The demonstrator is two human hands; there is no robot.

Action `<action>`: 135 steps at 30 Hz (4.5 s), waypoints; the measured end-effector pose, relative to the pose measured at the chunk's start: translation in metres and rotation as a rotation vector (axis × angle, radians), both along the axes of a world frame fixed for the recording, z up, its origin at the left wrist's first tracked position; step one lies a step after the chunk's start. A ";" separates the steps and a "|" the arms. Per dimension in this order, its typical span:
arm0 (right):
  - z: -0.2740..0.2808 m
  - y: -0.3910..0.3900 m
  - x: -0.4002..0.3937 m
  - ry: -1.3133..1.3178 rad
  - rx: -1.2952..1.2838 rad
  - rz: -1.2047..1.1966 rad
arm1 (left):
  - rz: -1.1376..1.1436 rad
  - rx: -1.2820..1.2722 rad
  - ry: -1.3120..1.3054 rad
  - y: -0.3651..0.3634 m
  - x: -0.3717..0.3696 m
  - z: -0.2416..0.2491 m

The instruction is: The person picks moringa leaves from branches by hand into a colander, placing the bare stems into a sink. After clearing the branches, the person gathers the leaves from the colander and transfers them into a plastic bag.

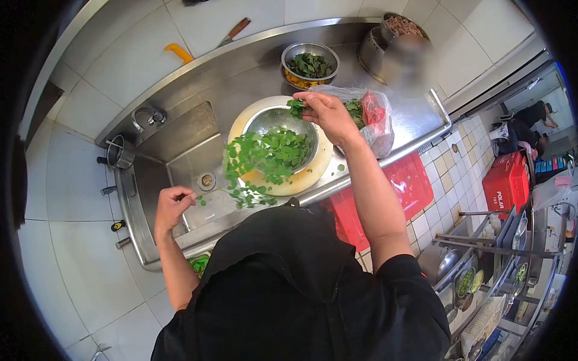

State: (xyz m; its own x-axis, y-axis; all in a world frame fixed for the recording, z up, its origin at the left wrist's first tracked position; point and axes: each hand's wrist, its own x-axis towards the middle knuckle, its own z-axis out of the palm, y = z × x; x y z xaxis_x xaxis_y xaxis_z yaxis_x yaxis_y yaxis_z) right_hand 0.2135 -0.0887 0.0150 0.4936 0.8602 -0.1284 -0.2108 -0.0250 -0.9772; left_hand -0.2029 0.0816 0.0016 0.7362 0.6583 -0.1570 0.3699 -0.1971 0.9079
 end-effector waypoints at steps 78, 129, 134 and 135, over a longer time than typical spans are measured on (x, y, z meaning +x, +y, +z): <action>-0.014 -0.026 -0.052 -0.584 -0.203 0.449 | -0.359 -0.466 -0.254 -0.042 0.197 -0.032; -0.084 -0.025 -0.049 -1.093 -0.323 0.073 | 0.074 0.264 0.853 -0.046 -0.129 -0.019; -0.084 -0.022 -0.055 -1.165 -0.401 0.140 | 0.190 0.470 1.206 -0.075 -0.274 -0.073; -0.089 -0.023 -0.056 -1.210 -0.343 0.085 | 0.282 0.550 1.107 -0.071 -0.261 -0.069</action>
